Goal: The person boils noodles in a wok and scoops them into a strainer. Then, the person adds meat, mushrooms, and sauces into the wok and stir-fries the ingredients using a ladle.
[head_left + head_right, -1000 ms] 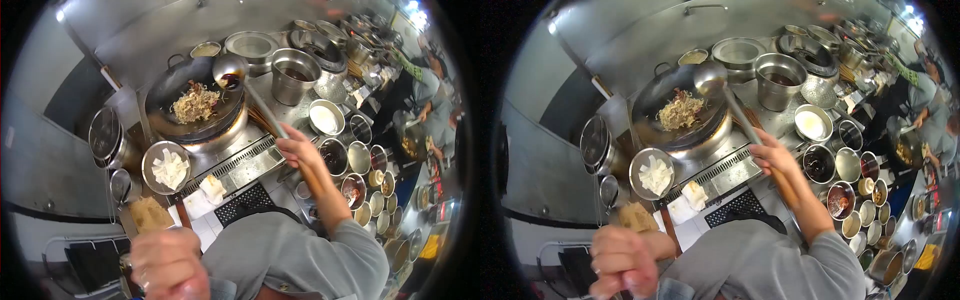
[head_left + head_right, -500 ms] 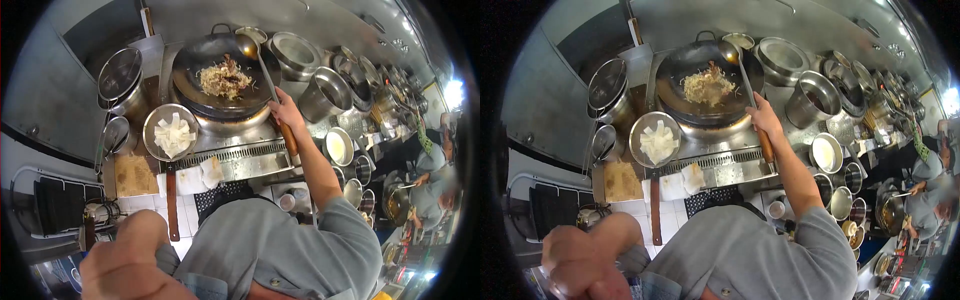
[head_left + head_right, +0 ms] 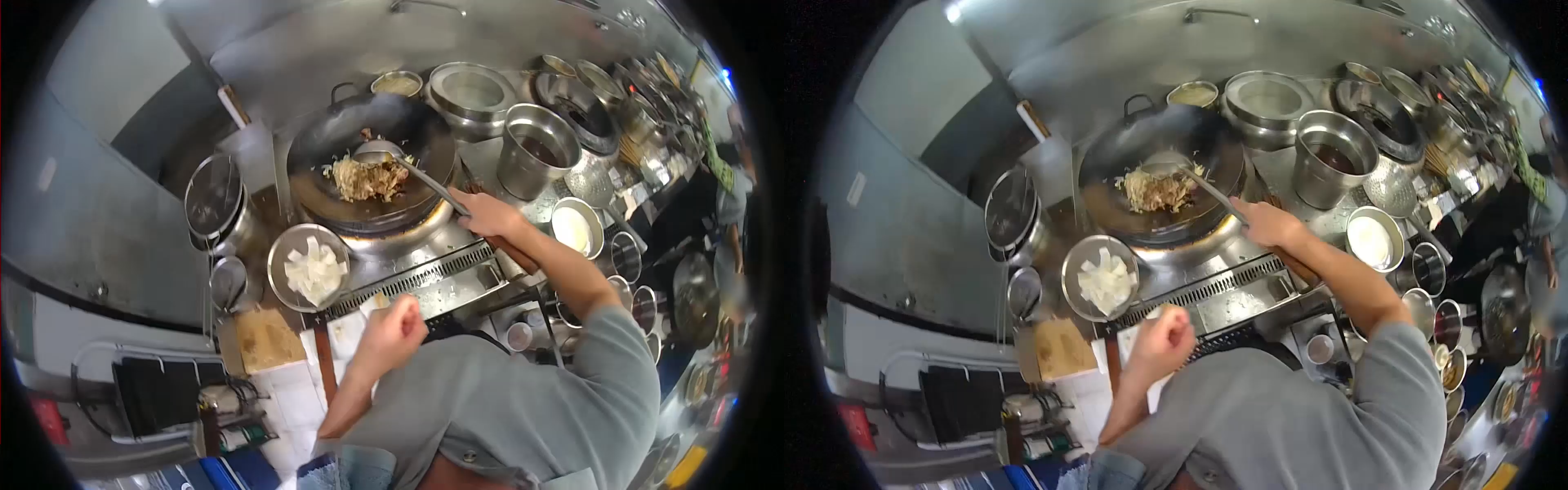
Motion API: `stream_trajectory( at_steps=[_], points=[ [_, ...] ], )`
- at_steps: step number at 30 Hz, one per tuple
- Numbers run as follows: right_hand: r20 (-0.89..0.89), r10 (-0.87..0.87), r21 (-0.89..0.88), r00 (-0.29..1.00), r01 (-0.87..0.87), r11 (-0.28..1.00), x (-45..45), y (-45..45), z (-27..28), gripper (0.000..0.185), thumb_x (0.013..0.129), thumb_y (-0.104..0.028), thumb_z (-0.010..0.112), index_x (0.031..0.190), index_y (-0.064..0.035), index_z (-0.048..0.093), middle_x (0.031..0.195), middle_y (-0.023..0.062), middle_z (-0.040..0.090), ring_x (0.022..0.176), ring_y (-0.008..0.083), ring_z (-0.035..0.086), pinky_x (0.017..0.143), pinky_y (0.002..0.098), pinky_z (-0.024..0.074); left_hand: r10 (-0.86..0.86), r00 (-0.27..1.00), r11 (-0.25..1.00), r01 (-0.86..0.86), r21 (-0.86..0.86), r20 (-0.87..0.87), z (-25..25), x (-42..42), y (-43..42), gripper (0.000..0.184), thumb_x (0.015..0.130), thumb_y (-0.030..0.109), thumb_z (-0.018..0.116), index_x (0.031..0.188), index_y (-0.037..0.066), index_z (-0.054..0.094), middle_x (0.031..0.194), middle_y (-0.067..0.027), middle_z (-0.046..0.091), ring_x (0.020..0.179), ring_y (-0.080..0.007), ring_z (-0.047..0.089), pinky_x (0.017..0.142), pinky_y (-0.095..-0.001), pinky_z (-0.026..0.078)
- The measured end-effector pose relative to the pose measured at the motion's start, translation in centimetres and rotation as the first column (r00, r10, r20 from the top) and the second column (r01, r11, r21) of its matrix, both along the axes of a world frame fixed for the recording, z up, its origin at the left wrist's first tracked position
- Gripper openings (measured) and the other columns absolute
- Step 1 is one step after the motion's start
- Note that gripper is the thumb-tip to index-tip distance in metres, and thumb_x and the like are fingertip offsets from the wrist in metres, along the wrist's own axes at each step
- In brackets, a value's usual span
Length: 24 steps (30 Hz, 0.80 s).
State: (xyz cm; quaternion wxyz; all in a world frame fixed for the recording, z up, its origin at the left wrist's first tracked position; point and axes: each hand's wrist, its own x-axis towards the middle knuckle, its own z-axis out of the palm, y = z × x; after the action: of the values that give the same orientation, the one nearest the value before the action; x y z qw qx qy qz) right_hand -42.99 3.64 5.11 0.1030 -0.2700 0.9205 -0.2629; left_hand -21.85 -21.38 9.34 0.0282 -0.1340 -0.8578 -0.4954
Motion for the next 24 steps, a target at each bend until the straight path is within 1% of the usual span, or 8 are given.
stream_trajectory(
  at_steps=[8,11,13,14,15,19,23,24],
  points=[
    [0.059,-0.203,-0.021,0.977,0.204,0.979,1.9,-2.6,-2.2,0.064,0.077,-0.006,0.051,0.139,-0.007,0.035,0.087,0.0279,0.064,0.083,0.041,0.065,0.071,0.0501,0.0503,-0.088,0.99,0.987,0.07,0.148,0.114,-4.7,-4.8,0.9,0.012,0.087,0.009,0.062,0.088,0.005,0.052,0.072,-0.0019,0.057,0.062,-0.0084,0.053,0.056,-0.0236,0.044],
    [0.096,-0.378,-0.36,0.921,0.387,0.849,7.4,-2.9,-4.0,0.069,0.081,-0.015,0.058,0.143,-0.0097,0.03,0.086,0.0258,0.065,0.078,0.0393,0.066,0.068,0.0476,0.0524,-0.122,0.957,0.885,-0.016,0.465,0.264,-7.3,-8.4,1.4,0.027,0.095,0.026,0.054,0.11,0.003,0.052,0.093,-0.0116,0.061,0.077,-0.0164,0.06,0.07,-0.0297,0.051],
    [0.145,-0.392,-0.63,0.908,0.39,0.672,11.7,-4.7,-7.7,0.069,0.089,-0.032,0.056,0.145,-0.0068,0.025,0.087,0.0268,0.064,0.075,0.0406,0.064,0.068,0.0437,0.0528,-0.181,0.856,0.797,-0.161,0.582,0.485,-6.7,-8.1,4.2,0.057,0.097,0.046,0.042,0.134,0.003,0.041,0.133,-0.0163,0.048,0.123,-0.0259,0.046,0.104,-0.0388,0.033],
    [0.226,-0.319,-0.759,0.92,0.372,0.535,14.3,-4.9,-7.8,0.071,0.092,-0.039,0.052,0.146,-0.0053,0.021,0.09,0.0282,0.062,0.073,0.0416,0.063,0.068,0.0425,0.0526,-0.224,0.842,0.799,-0.13,0.588,0.491,-7.1,-9.1,6.0,0.066,0.096,0.054,0.04,0.131,-0.002,0.042,0.13,-0.0142,0.048,0.119,-0.0234,0.046,0.105,-0.0404,0.032],
    [0.454,-0.089,-0.782,0.886,0.445,0.437,16.9,-4.6,-3.7,0.071,0.094,-0.041,0.048,0.147,-0.0048,0.016,0.091,0.0287,0.062,0.072,0.042,0.062,0.068,0.0426,0.0521,-0.34,0.804,0.704,-0.127,0.699,0.488,-6.3,-10.0,7.1,0.053,0.098,0.041,0.044,0.128,-0.003,0.043,0.122,-0.0151,0.053,0.11,-0.0239,0.052,0.099,-0.0405,0.038],
    [-0.112,-0.272,-0.566,0.956,0.163,0.808,17.2,-4.6,-2.5,0.064,0.098,-0.038,0.041,0.146,-0.0021,0.017,0.087,0.0265,0.062,0.068,0.0397,0.06,0.066,0.0503,0.0486,-0.279,0.894,0.709,-0.054,0.703,0.35,-7.8,-14.1,5.3,0.02,0.092,0.01,0.049,0.109,0.0,0.053,0.1,-0.011,0.06,0.088,-0.0203,0.059,0.077,-0.0307,0.048],
    [-0.071,-0.567,-0.691,0.821,0.37,0.622,28.9,10.4,0.1,0.04,0.087,-0.021,0.061,0.125,-0.0071,0.057,0.107,0.0207,0.064,0.096,0.0345,0.062,0.086,0.0404,0.0494,-0.082,0.932,0.801,-0.148,0.579,0.352,-4.3,-10.9,4.4,0.025,0.096,0.019,0.053,0.112,0.0,0.057,0.09,-0.0017,0.061,0.05,-0.001,0.033,0.039,-0.0159,0.028],
    [0.227,-0.725,-0.529,0.65,0.707,0.469,33.4,15.0,0.2,0.037,0.084,-0.018,0.063,0.119,-0.0078,0.061,0.109,0.0174,0.065,0.094,0.0301,0.064,0.085,0.0387,0.0498,-0.063,0.932,0.804,-0.164,0.571,0.357,-3.6,-8.6,3.4,0.026,0.098,0.018,0.05,0.113,-0.002,0.056,0.091,-0.0034,0.06,0.05,-0.0018,0.034,0.038,-0.0165,0.028]
  ],
)
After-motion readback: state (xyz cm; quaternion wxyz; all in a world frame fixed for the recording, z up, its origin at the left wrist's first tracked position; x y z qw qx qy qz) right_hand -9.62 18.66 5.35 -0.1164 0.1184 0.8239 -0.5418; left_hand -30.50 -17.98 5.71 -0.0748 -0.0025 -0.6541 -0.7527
